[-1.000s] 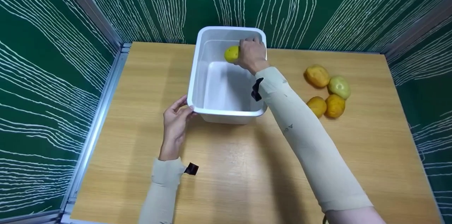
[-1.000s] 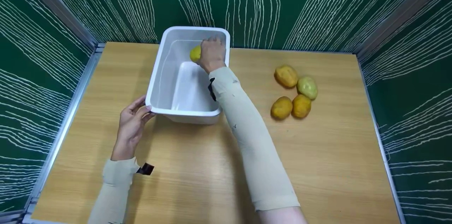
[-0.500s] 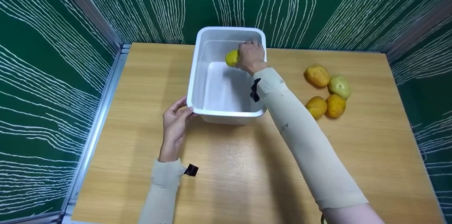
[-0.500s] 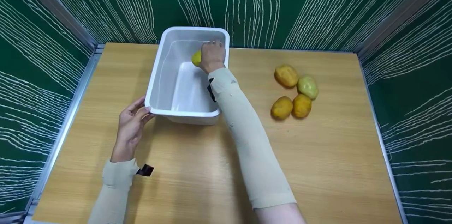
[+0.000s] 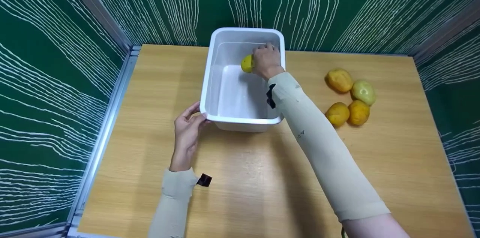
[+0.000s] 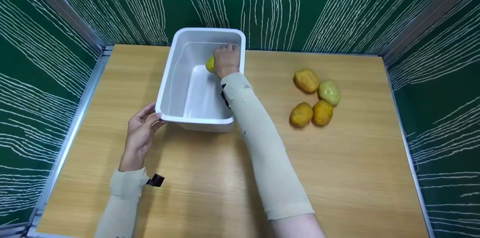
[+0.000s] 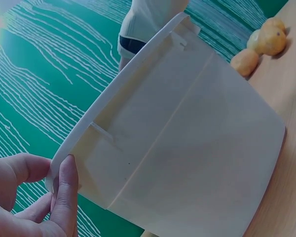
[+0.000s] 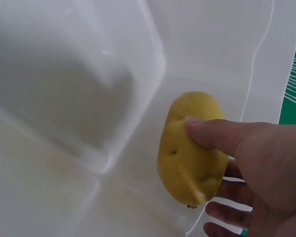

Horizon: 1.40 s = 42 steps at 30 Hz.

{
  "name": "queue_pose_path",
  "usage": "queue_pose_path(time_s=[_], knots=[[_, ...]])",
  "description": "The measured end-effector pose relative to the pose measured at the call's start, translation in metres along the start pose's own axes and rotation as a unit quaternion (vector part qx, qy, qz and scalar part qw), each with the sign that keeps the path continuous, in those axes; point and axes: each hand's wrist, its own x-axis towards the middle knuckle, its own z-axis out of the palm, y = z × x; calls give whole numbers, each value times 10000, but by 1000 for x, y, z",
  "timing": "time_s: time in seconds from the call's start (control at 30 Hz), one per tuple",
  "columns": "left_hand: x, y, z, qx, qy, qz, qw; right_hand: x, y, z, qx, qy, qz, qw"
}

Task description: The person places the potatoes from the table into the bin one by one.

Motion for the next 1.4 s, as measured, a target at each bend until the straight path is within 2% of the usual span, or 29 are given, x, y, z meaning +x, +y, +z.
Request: queue_pose_path(time_s=[0.63, 0.87, 1.0, 1.1, 1.27, 1.4], knots=[[0, 0, 1, 41, 94, -73, 9999, 3, 2, 0, -66, 31, -111, 9999], [-1, -1, -2, 74, -120, 40, 9999, 2, 1, 0, -102, 104, -125, 9998], [-1, -2, -2, 58, -93, 45, 9999, 3, 2, 0, -113, 95, -118, 9998], [0, -2, -1, 25, -80, 49, 10000, 2, 1, 0, -126, 152, -109, 9997], [0, -2, -1, -10, -47, 30, 10000, 2, 0, -2, 31, 471, 14, 9989], [0, -2, -1, 7, -28, 4, 10000, 2, -1, -2, 24, 455, 110, 9989]])
